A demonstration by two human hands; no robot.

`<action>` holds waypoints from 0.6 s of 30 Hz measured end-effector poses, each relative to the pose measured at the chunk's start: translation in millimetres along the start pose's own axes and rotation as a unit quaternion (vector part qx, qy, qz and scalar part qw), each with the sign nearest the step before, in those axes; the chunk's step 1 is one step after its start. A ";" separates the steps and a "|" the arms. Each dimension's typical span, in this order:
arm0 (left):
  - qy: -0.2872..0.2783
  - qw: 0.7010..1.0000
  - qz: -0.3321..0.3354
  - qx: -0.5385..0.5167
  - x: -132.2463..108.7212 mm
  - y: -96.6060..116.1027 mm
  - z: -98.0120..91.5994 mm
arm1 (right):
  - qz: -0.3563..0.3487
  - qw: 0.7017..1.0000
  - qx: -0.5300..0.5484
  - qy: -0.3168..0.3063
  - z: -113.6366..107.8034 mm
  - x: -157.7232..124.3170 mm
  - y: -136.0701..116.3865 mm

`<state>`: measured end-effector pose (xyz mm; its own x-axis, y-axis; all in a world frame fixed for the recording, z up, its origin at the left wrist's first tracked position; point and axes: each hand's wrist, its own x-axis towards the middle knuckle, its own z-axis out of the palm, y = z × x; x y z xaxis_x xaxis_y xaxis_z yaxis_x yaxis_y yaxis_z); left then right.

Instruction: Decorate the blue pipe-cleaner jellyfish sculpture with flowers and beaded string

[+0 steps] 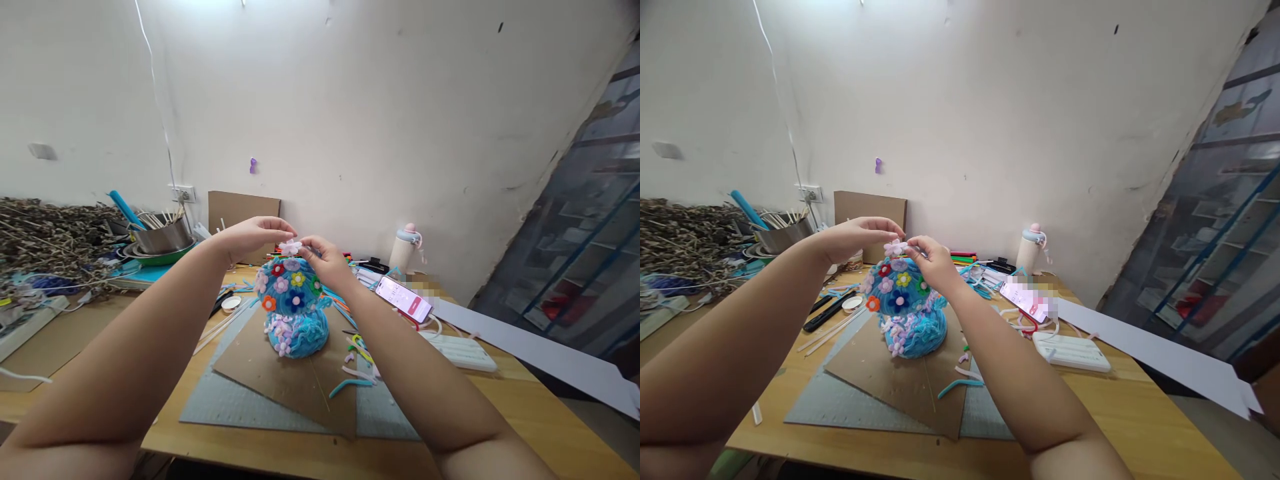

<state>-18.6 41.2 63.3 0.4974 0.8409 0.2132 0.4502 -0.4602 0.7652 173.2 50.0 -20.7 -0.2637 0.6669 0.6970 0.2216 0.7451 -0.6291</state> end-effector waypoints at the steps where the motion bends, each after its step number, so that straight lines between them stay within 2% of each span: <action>1: -0.013 1.000 0.002 0.000 1.3 1.9 -0.4 | -0.002 1.000 -0.002 -0.004 -0.1 0.3 -0.6; 7: -0.115 0.992 -0.036 0.041 14.4 15.2 -3.5 | -0.023 0.999 -0.009 -0.030 -3.0 3.8 -1.0; 13: -0.191 0.980 -0.030 0.034 24.8 19.2 -10.2 | -0.025 0.998 0.007 -0.048 -6.5 7.5 3.6; 15: -0.194 0.980 -0.023 0.043 27.4 18.7 -10.8 | -0.026 0.999 0.004 -0.046 -6.9 8.7 5.1; 18: -0.161 0.985 -0.011 0.055 31.4 17.0 -10.9 | -0.018 0.999 0.007 -0.040 -7.2 10.4 7.3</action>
<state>-3.4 62.9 89.7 0.6887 0.7248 -0.0205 0.5323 -0.4862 0.6930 178.8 62.5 -15.5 -0.3456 0.6362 0.6898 0.1968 0.7679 -0.6097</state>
